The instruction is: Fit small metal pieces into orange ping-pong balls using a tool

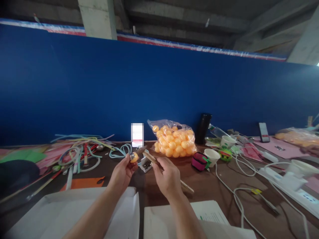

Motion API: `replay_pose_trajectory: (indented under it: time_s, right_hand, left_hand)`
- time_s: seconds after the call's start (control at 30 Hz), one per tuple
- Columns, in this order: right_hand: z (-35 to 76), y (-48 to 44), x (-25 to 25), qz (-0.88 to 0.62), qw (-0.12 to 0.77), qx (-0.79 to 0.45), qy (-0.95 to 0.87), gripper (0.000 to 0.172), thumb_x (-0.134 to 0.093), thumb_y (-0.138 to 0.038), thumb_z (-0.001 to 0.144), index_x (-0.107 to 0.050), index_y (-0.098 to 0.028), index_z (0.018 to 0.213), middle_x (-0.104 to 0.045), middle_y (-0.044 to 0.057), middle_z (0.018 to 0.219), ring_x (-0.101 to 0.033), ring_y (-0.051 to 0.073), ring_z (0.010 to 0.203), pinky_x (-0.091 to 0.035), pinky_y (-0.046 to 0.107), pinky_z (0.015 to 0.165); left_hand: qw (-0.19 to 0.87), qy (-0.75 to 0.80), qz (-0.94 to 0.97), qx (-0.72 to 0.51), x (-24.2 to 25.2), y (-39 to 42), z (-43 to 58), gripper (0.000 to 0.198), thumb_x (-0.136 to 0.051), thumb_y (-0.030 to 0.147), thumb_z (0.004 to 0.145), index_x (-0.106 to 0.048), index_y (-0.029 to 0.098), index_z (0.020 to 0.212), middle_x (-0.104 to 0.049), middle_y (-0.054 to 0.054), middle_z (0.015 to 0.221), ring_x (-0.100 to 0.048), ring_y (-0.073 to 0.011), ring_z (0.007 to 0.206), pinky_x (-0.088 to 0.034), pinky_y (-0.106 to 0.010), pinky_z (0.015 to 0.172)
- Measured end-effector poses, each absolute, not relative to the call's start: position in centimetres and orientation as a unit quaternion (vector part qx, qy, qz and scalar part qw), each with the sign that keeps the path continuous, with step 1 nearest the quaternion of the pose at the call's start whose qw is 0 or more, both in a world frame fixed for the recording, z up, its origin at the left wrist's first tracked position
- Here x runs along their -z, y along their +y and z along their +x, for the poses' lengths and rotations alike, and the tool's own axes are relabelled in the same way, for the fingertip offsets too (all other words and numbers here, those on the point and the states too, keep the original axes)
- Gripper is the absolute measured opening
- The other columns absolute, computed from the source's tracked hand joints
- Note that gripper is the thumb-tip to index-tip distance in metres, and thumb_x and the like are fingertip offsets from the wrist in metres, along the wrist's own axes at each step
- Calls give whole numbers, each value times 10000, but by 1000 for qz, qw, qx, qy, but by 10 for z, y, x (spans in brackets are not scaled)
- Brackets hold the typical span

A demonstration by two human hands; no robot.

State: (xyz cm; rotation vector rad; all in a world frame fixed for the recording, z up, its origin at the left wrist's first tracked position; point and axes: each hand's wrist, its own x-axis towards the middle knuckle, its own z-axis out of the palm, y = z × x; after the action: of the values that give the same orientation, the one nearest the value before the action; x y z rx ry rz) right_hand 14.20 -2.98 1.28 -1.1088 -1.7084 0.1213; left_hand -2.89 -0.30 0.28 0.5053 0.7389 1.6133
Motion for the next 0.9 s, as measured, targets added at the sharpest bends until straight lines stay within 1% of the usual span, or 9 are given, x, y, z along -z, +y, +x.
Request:
replay_pose_trajectory:
  time_s: [0.1,0.3,0.43,0.6,0.67,0.77,0.9]
  right_hand:
    - [142,-31,-15,-456,531,-54,-712,171,-559,-257,868,-650,-230,1010,-682,48,959,-640,190,888,-506,279,810]
    - [138,-33,-15,-461,488,-41,-740,183,-541,-248,872,-659,-234,1012,-684,56,934,-635,205,878,-506,302,796]
    - [138,-32,-14,-459,510,-41,-726,189,-537,-261,880,-656,-230,1024,-685,63,941,-636,200,865,-507,298,791]
    - [138,-33,-15,-463,481,-44,-743,187,-554,-244,868,-665,-240,1018,-689,45,922,-640,196,864,-504,289,792]
    - [138,-33,-15,-462,488,-48,-739,186,-553,-243,870,-663,-238,1020,-687,43,932,-639,189,873,-502,283,800]
    - [137,-32,-14,-464,489,-50,-737,185,-559,-239,867,-662,-236,1021,-684,42,944,-637,187,880,-502,279,799]
    - [137,-32,-14,-469,475,-46,-744,182,-561,-233,863,-667,-238,1011,-685,40,905,-638,190,844,-507,285,776]
  left_hand:
    - [605,316,220,-697,-2,-4,-29,212,-665,310,780,-636,100,785,-646,-52,725,-607,-106,599,-536,-225,580]
    - [597,319,231,-699,-3,-5,-28,204,-707,289,743,-634,111,811,-634,-34,730,-614,-105,604,-544,-225,593]
    - [596,318,231,-700,-6,-5,-28,218,-720,301,731,-614,113,764,-620,-29,706,-605,-98,590,-542,-217,583]
    - [596,332,227,-695,-8,-6,-28,247,-744,307,704,-597,114,751,-594,-13,664,-587,-90,564,-538,-207,563]
    - [592,335,221,-699,-8,-6,-28,254,-754,304,694,-592,115,744,-585,-6,657,-579,-85,554,-536,-202,551]
    - [592,335,223,-698,-7,-6,-29,265,-742,328,708,-594,114,757,-587,-8,668,-571,-78,551,-535,-198,546]
    - [594,343,222,-693,-8,-6,-29,272,-735,341,714,-597,111,760,-588,-16,666,-571,-80,550,-536,-198,539]
